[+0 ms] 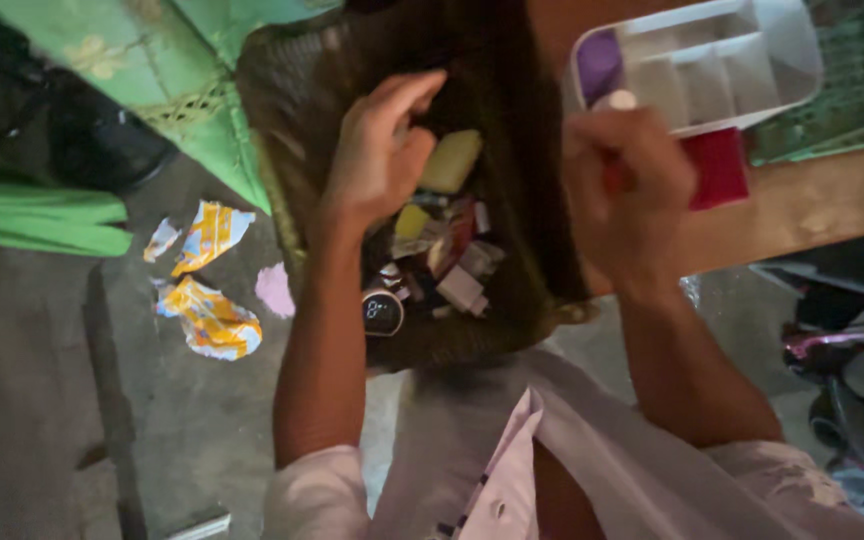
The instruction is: The person sorts small personal items from a cluttered basket into a compartmentalized organizer and a green plastic basket. They handle bottles, jars, a digital clock, and other small objects, placing them into designated sections.
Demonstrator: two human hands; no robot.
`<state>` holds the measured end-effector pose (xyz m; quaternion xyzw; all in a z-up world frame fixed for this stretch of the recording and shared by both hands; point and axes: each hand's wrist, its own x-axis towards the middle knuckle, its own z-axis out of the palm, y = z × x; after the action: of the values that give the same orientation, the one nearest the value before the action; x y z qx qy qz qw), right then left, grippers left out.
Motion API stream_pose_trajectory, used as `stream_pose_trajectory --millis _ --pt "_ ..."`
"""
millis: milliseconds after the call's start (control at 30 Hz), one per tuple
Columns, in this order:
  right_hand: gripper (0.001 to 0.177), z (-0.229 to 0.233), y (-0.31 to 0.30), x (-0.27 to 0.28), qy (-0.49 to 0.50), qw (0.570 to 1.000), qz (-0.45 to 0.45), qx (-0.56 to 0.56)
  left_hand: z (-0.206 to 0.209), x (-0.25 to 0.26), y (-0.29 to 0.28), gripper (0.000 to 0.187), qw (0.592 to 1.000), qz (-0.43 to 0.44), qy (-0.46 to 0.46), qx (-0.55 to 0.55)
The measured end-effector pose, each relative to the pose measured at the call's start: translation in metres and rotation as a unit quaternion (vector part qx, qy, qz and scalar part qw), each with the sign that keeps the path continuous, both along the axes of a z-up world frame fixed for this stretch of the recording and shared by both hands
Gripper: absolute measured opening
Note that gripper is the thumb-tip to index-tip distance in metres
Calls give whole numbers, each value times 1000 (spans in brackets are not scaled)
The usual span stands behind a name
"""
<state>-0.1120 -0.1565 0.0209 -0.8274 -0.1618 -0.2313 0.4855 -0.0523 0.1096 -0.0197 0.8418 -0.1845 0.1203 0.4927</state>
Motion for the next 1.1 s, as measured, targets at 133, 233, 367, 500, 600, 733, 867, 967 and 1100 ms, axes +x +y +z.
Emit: stream_pose_trajectory --millis 133,233,367,500,600,733,867,967,1100 --pt "19 -47 49 -4 58 980 131 -139 -63 -25 16 24 994 85 54 38" --pt "35 -87 76 -13 -4 945 193 -265 -110 -29 6 23 991 83 23 105" --pt "24 -124 83 -33 44 925 218 -309 -150 -26 -2 17 950 73 173 248" --pt "17 -142 73 -38 79 879 254 -396 -174 -19 -9 16 949 46 60 307" --pt "19 -147 72 -30 73 877 267 -391 -179 -18 -5 22 952 36 42 301" --pt "15 -136 76 -28 114 898 262 -335 -162 -21 2 26 954 22 56 294" --pt "31 -105 81 -25 160 917 238 -278 -125 -28 13 25 961 34 111 253" --pt "54 -78 84 -27 364 910 103 -170 -94 -40 21 31 993 4 108 49" --pt "54 -55 89 -28 286 956 60 -20 -62 -57 10 30 984 -25 173 -16"
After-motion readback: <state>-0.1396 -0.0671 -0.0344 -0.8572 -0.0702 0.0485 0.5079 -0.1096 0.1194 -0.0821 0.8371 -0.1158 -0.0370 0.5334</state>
